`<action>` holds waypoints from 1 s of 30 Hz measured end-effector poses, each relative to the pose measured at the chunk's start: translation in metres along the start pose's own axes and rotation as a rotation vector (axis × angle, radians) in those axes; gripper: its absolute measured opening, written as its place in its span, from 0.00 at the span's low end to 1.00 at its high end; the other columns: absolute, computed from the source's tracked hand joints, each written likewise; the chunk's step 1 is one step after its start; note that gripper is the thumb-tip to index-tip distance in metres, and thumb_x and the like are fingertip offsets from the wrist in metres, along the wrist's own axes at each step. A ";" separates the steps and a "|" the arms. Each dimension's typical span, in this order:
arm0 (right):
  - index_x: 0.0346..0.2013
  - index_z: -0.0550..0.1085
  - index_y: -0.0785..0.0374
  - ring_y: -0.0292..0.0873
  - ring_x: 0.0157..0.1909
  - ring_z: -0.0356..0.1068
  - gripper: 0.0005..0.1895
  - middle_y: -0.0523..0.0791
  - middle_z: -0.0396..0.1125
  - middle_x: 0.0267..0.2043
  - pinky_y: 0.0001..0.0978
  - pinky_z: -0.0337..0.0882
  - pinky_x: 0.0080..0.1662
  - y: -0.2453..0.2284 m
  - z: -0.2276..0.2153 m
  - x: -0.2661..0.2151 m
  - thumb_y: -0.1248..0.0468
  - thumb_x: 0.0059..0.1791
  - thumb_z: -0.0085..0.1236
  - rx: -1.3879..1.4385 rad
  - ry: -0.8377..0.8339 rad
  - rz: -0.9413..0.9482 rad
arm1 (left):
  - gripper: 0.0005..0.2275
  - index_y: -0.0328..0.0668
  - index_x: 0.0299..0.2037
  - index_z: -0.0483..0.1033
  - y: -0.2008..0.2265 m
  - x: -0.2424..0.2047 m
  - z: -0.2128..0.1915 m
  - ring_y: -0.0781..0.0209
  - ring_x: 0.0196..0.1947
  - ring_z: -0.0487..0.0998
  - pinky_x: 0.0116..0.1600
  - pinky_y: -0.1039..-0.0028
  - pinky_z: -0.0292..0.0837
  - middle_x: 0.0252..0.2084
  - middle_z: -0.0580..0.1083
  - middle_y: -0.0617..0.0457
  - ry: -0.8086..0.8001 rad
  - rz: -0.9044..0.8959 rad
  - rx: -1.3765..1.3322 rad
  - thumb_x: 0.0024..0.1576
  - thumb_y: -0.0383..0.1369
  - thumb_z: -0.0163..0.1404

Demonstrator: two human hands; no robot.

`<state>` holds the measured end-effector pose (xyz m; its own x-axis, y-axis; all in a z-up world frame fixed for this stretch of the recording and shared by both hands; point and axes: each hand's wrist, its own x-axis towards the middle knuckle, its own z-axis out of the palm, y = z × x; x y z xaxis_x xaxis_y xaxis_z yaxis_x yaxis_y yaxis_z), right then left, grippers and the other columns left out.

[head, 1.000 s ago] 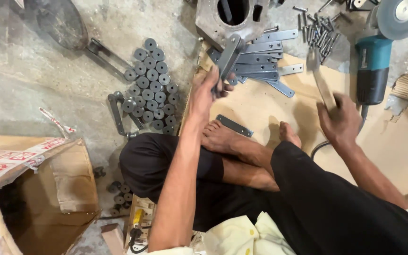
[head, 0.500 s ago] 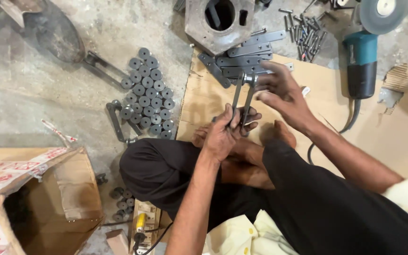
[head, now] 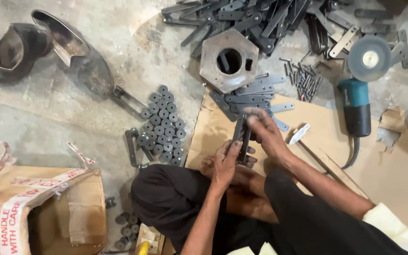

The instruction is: Grinding and assembling metal components on a workshop floor using a hammer and angle grinder.

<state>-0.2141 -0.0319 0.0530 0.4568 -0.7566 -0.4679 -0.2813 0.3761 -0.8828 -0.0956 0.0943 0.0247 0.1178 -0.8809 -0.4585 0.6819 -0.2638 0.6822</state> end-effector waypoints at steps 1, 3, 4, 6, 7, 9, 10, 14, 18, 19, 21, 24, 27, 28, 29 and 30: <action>0.59 0.71 0.59 0.35 0.33 0.56 0.23 0.40 0.63 0.35 0.28 0.58 0.35 0.007 -0.002 0.005 0.48 0.56 0.48 -0.003 -0.002 -0.006 | 0.19 0.33 0.52 0.73 -0.005 0.003 -0.003 0.62 0.31 0.81 0.35 0.73 0.77 0.39 0.79 0.48 -0.002 0.007 0.000 0.67 0.45 0.46; 0.52 0.69 0.67 0.37 0.38 0.64 0.27 0.42 0.67 0.38 0.30 0.67 0.41 0.024 -0.003 0.015 0.46 0.54 0.51 0.143 -0.075 -0.029 | 0.18 0.33 0.50 0.72 -0.017 0.006 -0.010 0.61 0.31 0.82 0.35 0.73 0.77 0.38 0.80 0.48 -0.017 0.014 -0.026 0.67 0.45 0.46; 0.52 0.69 0.67 0.37 0.38 0.64 0.27 0.42 0.67 0.38 0.30 0.67 0.41 0.041 -0.007 0.022 0.46 0.54 0.51 0.144 -0.079 -0.023 | 0.18 0.33 0.50 0.72 -0.016 0.006 -0.007 0.61 0.31 0.82 0.35 0.73 0.77 0.38 0.80 0.48 -0.011 0.012 -0.028 0.67 0.45 0.46; 0.43 0.74 0.80 0.42 0.34 0.58 0.43 0.46 0.60 0.32 0.41 0.61 0.36 0.076 -0.015 0.034 0.37 0.62 0.34 -0.115 0.142 0.273 | 0.19 0.33 0.56 0.73 -0.015 0.007 -0.002 0.61 0.34 0.80 0.40 0.74 0.75 0.42 0.78 0.46 -0.024 0.114 0.087 0.66 0.44 0.49; 0.43 0.74 0.80 0.42 0.34 0.58 0.43 0.46 0.60 0.32 0.41 0.61 0.36 0.064 -0.011 0.041 0.37 0.62 0.34 -0.112 0.142 0.279 | 0.19 0.33 0.56 0.73 -0.013 0.008 -0.002 0.61 0.34 0.80 0.40 0.74 0.75 0.42 0.78 0.46 -0.022 0.107 0.088 0.66 0.44 0.49; 0.50 0.71 0.65 0.43 0.40 0.73 0.35 0.45 0.73 0.39 0.37 0.75 0.45 0.040 -0.003 0.053 0.36 0.55 0.36 0.378 0.143 0.412 | 0.20 0.34 0.51 0.71 -0.011 0.009 -0.001 0.59 0.35 0.84 0.37 0.72 0.78 0.43 0.76 0.45 0.029 0.101 0.249 0.63 0.46 0.49; 0.50 0.71 0.65 0.43 0.40 0.73 0.35 0.45 0.73 0.39 0.37 0.75 0.45 0.029 -0.010 0.065 0.36 0.55 0.36 0.379 0.142 0.425 | 0.20 0.34 0.51 0.71 -0.005 0.009 -0.002 0.59 0.35 0.84 0.37 0.72 0.78 0.43 0.76 0.45 0.037 0.091 0.247 0.63 0.46 0.49; 0.47 0.72 0.63 0.52 0.40 0.76 0.33 0.51 0.74 0.39 0.48 0.75 0.43 -0.013 -0.050 0.137 0.37 0.56 0.32 0.538 0.054 0.328 | 0.19 0.39 0.54 0.68 0.007 0.011 -0.022 0.61 0.38 0.83 0.43 0.73 0.78 0.48 0.78 0.48 0.085 0.104 0.296 0.64 0.47 0.45; 0.47 0.72 0.66 0.53 0.44 0.75 0.26 0.52 0.73 0.41 0.49 0.76 0.52 -0.029 -0.109 0.201 0.46 0.63 0.36 0.645 -0.027 -0.010 | 0.17 0.36 0.53 0.72 0.012 0.009 -0.051 0.59 0.37 0.82 0.42 0.73 0.75 0.46 0.79 0.46 0.172 0.127 0.353 0.66 0.44 0.45; 0.47 0.72 0.66 0.53 0.44 0.75 0.26 0.52 0.73 0.41 0.49 0.76 0.52 -0.029 -0.108 0.193 0.46 0.63 0.36 0.646 -0.024 0.001 | 0.17 0.36 0.53 0.72 0.013 0.008 -0.058 0.59 0.37 0.82 0.42 0.73 0.75 0.46 0.79 0.46 0.175 0.117 0.351 0.66 0.44 0.45; 0.46 0.73 0.67 0.46 0.42 0.74 0.21 0.49 0.74 0.41 0.42 0.76 0.49 -0.032 -0.108 0.176 0.50 0.63 0.46 0.289 0.103 -0.282 | 0.16 0.34 0.51 0.72 0.014 0.009 -0.070 0.58 0.35 0.82 0.40 0.73 0.78 0.44 0.79 0.46 0.246 0.143 0.242 0.66 0.41 0.45; 0.46 0.75 0.69 0.40 0.41 0.74 0.17 0.47 0.74 0.42 0.35 0.75 0.46 -0.030 -0.100 0.145 0.54 0.63 0.55 -0.090 0.222 -0.555 | 0.16 0.36 0.49 0.73 0.010 0.009 -0.087 0.61 0.34 0.82 0.38 0.75 0.76 0.43 0.79 0.48 0.330 0.144 0.181 0.67 0.43 0.42; 0.46 0.79 0.64 0.46 0.41 0.76 0.09 0.47 0.77 0.40 0.39 0.77 0.46 0.018 -0.043 0.089 0.62 0.55 0.61 -0.627 -0.082 -0.365 | 0.17 0.34 0.47 0.74 0.003 0.013 -0.095 0.62 0.33 0.80 0.38 0.76 0.75 0.42 0.78 0.49 0.333 0.228 0.192 0.69 0.43 0.41; 0.46 0.79 0.64 0.46 0.41 0.76 0.09 0.47 0.77 0.40 0.39 0.77 0.46 0.022 -0.029 0.082 0.62 0.55 0.61 -0.624 -0.086 -0.361 | 0.17 0.34 0.47 0.74 0.004 0.013 -0.095 0.62 0.33 0.80 0.38 0.76 0.75 0.42 0.78 0.49 0.337 0.224 0.193 0.69 0.43 0.41; 0.46 0.79 0.61 0.48 0.41 0.76 0.10 0.48 0.76 0.42 0.40 0.76 0.44 0.025 -0.015 0.074 0.60 0.53 0.63 -0.773 -0.093 -0.473 | 0.17 0.34 0.46 0.74 0.005 0.014 -0.095 0.63 0.33 0.80 0.38 0.76 0.74 0.41 0.78 0.49 0.344 0.212 0.192 0.69 0.43 0.41; 0.46 0.79 0.59 0.51 0.41 0.76 0.12 0.49 0.75 0.45 0.42 0.76 0.43 0.028 -0.001 0.067 0.59 0.51 0.65 -0.924 -0.100 -0.586 | 0.16 0.34 0.46 0.74 0.006 0.015 -0.093 0.63 0.32 0.80 0.37 0.76 0.73 0.41 0.78 0.50 0.350 0.202 0.190 0.68 0.42 0.42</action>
<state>-0.1926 -0.0726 -0.0028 0.7806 -0.6245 -0.0236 -0.5025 -0.6047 -0.6179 -0.0226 0.1167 -0.0314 0.4946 -0.7447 -0.4481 0.4794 -0.1962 0.8553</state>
